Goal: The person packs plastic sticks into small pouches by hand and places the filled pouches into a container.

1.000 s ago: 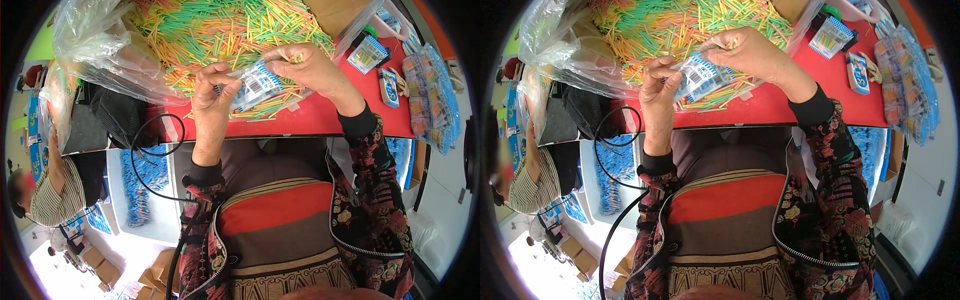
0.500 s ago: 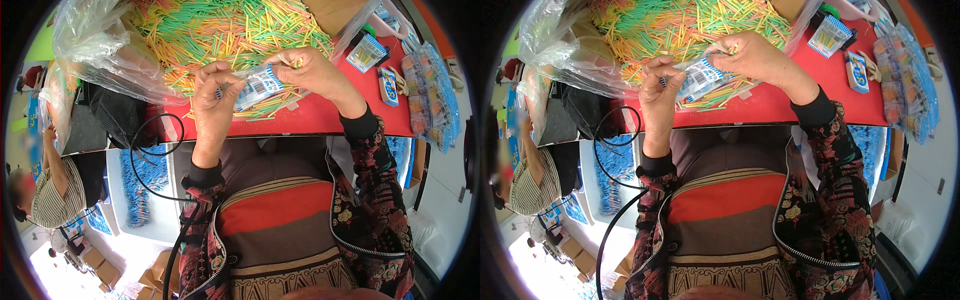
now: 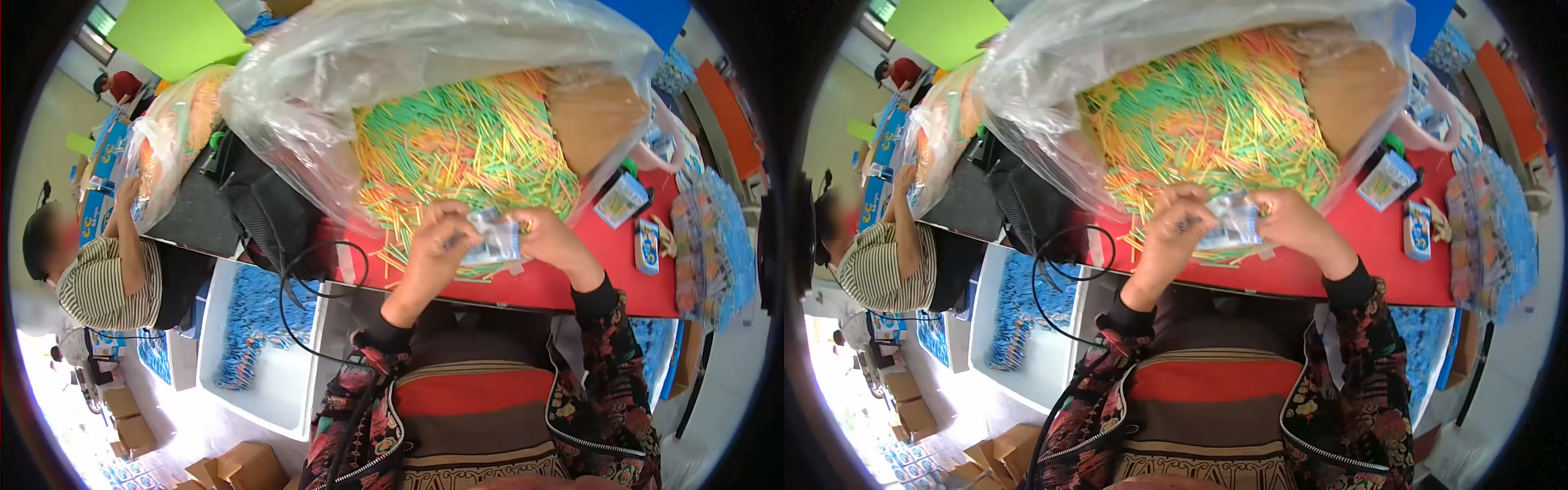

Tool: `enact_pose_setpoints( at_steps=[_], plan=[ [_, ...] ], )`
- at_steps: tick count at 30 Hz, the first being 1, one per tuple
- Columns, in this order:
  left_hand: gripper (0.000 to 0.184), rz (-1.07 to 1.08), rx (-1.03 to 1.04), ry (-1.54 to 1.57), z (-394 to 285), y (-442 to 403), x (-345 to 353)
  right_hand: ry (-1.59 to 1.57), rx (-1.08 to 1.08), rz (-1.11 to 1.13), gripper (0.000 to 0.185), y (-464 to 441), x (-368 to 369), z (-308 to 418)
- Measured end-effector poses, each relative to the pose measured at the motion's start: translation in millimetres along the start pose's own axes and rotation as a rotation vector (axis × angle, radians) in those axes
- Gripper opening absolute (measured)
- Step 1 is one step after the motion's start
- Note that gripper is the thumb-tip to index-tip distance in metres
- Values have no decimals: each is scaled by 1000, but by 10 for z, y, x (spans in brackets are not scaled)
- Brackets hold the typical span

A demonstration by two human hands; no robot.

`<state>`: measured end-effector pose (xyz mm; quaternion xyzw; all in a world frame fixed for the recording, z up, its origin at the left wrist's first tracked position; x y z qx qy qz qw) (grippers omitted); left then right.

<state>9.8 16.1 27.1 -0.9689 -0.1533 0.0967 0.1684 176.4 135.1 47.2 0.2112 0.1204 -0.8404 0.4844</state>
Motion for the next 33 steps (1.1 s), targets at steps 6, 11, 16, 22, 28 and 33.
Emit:
enact_pose_setpoints(
  at_steps=[6,11,16,22,28,33],
  plan=[
    [17,115,68,-6,-17,0,1,82,22,43,18,-26,66,138],
    [16,-11,-52,164,50,5,-58,-321,271,-64,17,-73,111,172],
    [7,-123,-327,905,272,56,-33,-731,137,-310,25,-166,-14,373],
    [3,-122,-433,1104,233,59,104,-1116,-209,-442,27,-295,51,687],
    [3,-102,-438,1060,175,66,145,-942,-339,-567,36,-352,119,778],
    [3,-98,-421,1072,197,99,158,-722,-356,-631,37,-350,206,734]
  ],
)
Point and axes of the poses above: each hand's wrist, its own y-axis away from the middle knuckle, its own x-axis out of the palm, z = x × y, the point moved 1 cm from there along -y, towards the middle knuckle, and after that the axes turned 4 degrees about z, right-handed, at the moved point
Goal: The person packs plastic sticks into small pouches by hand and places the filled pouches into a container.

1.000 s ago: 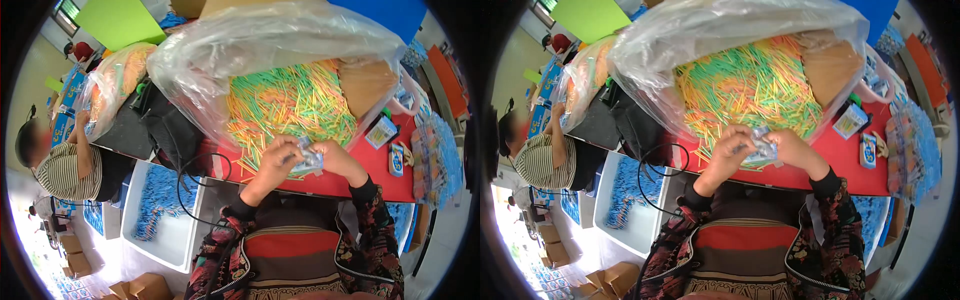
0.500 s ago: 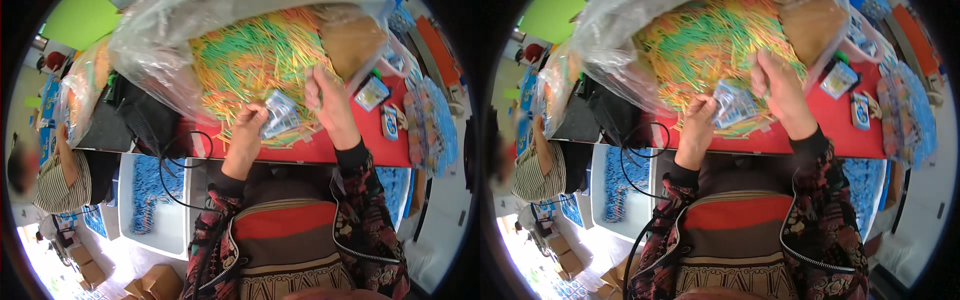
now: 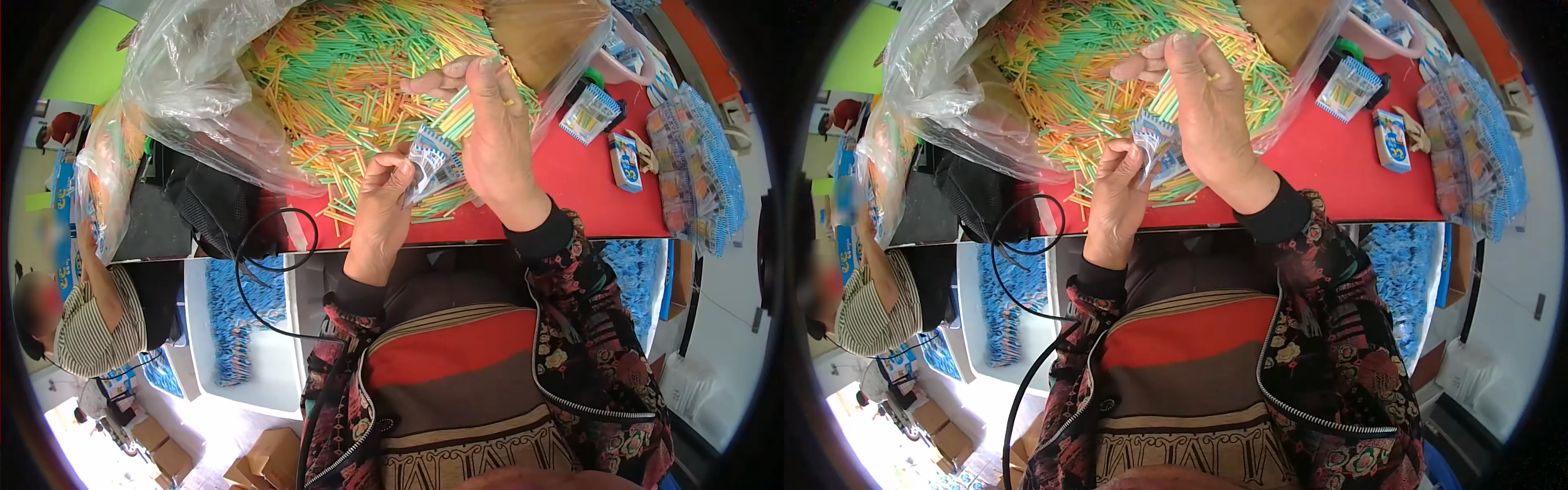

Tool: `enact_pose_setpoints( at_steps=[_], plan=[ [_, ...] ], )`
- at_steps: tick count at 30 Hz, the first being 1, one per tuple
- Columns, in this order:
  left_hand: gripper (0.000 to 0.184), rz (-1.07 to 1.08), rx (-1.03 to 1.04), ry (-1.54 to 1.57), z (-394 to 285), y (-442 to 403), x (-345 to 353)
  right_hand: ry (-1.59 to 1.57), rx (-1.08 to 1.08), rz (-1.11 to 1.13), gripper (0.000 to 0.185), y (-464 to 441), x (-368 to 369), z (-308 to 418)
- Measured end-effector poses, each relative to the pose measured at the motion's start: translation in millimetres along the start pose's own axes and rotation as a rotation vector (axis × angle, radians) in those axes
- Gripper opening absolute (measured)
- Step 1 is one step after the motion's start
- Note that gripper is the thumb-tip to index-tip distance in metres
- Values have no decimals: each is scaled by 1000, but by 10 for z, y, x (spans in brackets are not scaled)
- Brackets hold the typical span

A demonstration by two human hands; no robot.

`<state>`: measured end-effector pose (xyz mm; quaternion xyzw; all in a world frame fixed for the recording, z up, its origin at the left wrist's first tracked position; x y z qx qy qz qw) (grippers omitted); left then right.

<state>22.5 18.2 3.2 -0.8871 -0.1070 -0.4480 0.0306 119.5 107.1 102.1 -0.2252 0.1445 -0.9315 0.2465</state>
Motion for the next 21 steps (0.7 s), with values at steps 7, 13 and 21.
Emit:
enact_pose_setpoints(
  at_steps=[7,13,21],
  plan=[
    [2,22,-32,69,64,16,29,39,-42,-85,39,115,87,-47],
    [3,26,-26,80,110,13,46,18,-52,-98,37,120,76,-20],
    [3,-13,-85,113,94,45,74,108,-108,-49,34,163,18,-141]
  ],
)
Point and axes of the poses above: each hand's wrist, its own y-axis away from the middle knuckle, its own x-axis out of the palm, z = x × y, the point moved 1 cm from there along -y, towards the middle knuckle, and after that the axes turned 4 degrees about z, right-handed, at the moved point
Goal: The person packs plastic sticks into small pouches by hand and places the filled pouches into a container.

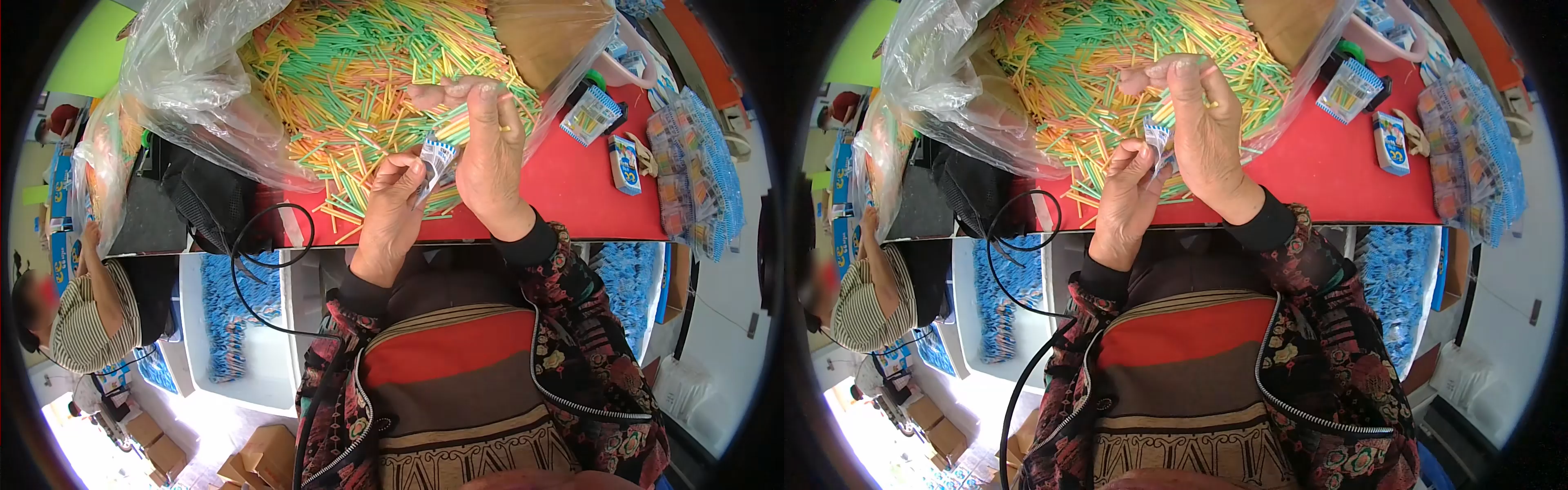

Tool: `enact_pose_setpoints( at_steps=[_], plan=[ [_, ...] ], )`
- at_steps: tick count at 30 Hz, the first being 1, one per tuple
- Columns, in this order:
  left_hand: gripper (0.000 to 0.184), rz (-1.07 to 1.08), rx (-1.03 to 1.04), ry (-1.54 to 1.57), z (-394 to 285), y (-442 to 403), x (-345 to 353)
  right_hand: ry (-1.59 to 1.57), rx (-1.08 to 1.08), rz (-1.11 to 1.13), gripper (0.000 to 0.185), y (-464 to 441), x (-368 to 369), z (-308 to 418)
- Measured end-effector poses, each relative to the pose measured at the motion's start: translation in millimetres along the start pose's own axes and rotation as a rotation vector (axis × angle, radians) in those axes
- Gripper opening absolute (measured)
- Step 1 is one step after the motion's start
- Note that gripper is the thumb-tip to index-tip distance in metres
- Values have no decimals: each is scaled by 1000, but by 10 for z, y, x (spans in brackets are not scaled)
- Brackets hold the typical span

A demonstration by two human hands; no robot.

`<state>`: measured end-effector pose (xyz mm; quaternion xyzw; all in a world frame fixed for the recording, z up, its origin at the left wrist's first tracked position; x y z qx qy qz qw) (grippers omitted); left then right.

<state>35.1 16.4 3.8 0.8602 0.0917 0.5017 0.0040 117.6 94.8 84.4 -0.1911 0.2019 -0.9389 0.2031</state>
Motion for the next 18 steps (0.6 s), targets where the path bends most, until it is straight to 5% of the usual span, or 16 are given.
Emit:
enact_pose_setpoints(
  at_steps=[11,18],
  plan=[
    [2,-5,-47,40,45,-1,-16,160,-208,177,30,101,-79,3],
    [1,42,6,28,-7,-21,30,60,202,126,35,100,-71,5]
  ],
)
Point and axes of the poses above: each hand's wrist, its own y-axis away from the middle knuckle, its own x-axis out of the palm, z = x × y, the point moved 1 cm from there along -y, towards the middle knuckle, and after that the axes turned 4 degrees about z, right-handed, at the moved point
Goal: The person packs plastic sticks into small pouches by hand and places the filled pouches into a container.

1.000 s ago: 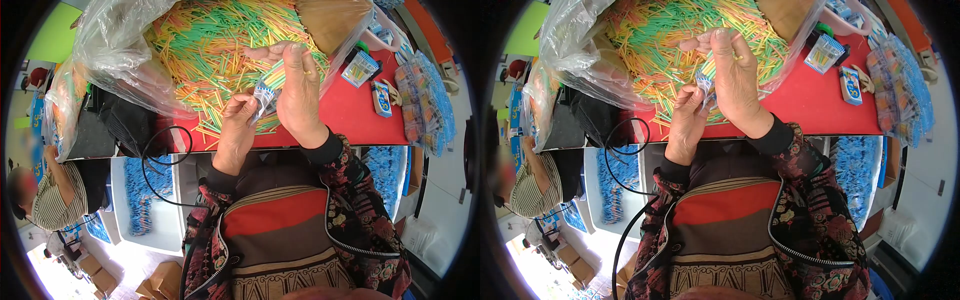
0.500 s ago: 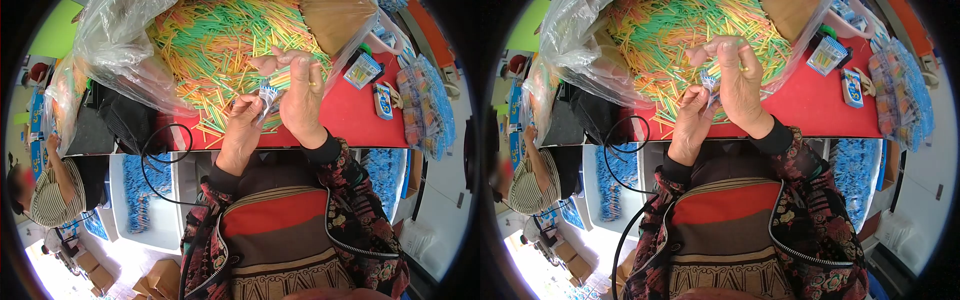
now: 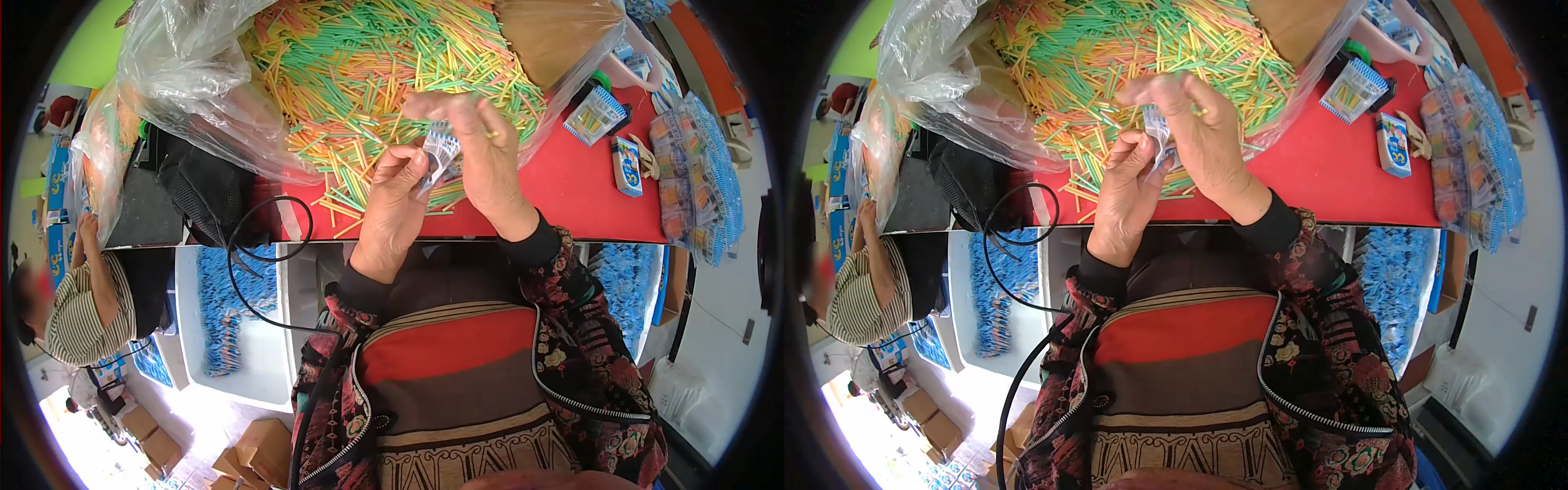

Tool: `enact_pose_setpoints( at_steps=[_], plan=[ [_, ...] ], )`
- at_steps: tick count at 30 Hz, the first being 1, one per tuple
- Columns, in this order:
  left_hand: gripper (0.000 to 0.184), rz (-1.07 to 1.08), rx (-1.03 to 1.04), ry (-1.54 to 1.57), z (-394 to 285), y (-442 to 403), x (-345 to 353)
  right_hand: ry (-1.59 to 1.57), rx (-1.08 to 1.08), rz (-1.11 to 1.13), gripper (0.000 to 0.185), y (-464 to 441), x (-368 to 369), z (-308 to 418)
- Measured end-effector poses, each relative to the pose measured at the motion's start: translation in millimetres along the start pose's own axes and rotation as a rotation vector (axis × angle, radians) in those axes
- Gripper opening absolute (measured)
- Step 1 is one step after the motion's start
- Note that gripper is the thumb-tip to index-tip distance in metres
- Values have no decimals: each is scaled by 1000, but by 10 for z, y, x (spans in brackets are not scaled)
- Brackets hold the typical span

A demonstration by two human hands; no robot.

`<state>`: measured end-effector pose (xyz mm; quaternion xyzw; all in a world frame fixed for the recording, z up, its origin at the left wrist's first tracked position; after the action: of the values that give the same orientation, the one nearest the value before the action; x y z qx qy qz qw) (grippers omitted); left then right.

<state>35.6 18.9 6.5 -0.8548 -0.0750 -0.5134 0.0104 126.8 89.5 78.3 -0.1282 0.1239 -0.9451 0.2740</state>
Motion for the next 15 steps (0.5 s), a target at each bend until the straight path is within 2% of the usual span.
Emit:
enact_pose_setpoints(
  at_steps=[5,7,8,10,13,14,15],
  plan=[
    [2,-8,69,9,-3,-47,-73,96,169,108,36,-36,-16,-7],
    [1,-23,76,8,15,-69,-105,223,199,237,41,-71,-63,-19],
    [2,-35,84,8,19,-85,-109,224,200,235,41,-86,-54,-58],
    [2,-54,104,28,15,-120,-119,64,76,94,45,-105,-21,-157],
    [7,-76,154,11,-56,-191,-112,157,43,122,45,-143,-166,-95],
    [11,-77,180,-24,-84,-196,-84,181,132,168,41,-132,-189,-55],
    [11,-78,176,-25,-81,-196,-39,180,135,164,41,-122,-200,-66]
  ],
)
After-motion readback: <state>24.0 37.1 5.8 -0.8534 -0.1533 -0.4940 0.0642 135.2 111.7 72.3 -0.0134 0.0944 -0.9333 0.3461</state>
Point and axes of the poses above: each hand's wrist, its own y-axis away from the middle knuckle, its own x-axis out of the palm, z = x × y, the point moved 1 cm from there along -y, towards the middle knuckle, and after that the axes turned 4 degrees about z, right-handed, at the moved point
